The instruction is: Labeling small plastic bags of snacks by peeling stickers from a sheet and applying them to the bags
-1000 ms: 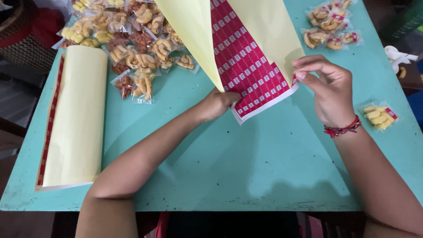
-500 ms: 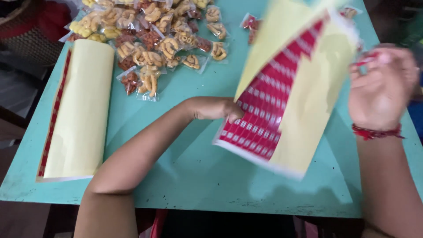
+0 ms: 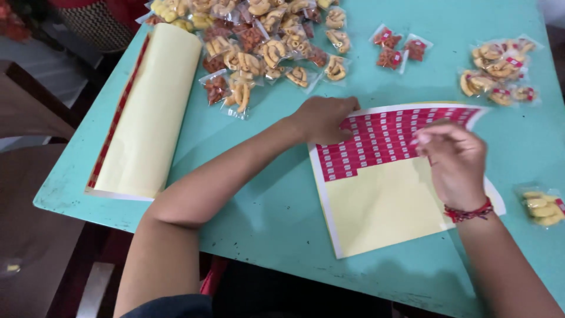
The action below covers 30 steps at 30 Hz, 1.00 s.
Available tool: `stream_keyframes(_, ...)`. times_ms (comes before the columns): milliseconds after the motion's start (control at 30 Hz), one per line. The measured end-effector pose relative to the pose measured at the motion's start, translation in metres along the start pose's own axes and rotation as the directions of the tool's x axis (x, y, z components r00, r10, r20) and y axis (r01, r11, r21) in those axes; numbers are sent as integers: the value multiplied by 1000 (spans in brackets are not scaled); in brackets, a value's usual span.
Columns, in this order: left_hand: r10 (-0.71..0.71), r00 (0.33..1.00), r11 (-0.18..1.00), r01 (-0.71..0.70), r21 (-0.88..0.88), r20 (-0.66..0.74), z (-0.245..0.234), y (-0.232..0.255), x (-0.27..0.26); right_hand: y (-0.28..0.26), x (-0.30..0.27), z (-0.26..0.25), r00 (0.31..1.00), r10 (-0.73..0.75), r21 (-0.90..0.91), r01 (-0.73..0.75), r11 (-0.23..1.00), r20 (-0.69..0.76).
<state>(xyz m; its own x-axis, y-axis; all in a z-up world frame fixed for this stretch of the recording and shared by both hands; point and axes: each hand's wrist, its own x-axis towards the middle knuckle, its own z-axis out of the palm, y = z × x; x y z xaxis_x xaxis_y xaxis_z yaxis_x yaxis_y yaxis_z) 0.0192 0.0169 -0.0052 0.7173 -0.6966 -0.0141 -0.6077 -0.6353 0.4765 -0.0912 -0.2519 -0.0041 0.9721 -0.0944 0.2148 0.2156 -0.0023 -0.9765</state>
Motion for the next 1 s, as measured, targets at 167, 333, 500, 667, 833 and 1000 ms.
stream_keyframes(167,143,923,777,120,618,-358,-21,-4,1,11,-5,16,977,52,-13,-51,999,206)
stream_keyframes(333,-111,856,686,433,584,-504,-74,-47,-11,29,-4,19,954,157,-1,-162,987,254)
stream_keyframes(500,-410,707,512,701,496,-576,-75,-139,-14,43,-2,19,953,216,-36,-213,976,213)
stream_keyframes(667,-406,688,526,714,462,-601,-44,-190,-7,51,-1,19,957,189,-22,-189,982,221)
stream_keyframes(833,-344,639,441,757,482,-688,-39,-182,-5,47,-3,21,955,175,-43,-170,984,239)
stream_keyframes(1000,-201,530,361,822,441,-824,-35,-173,-2,44,-4,24,957,167,-51,-159,986,238)
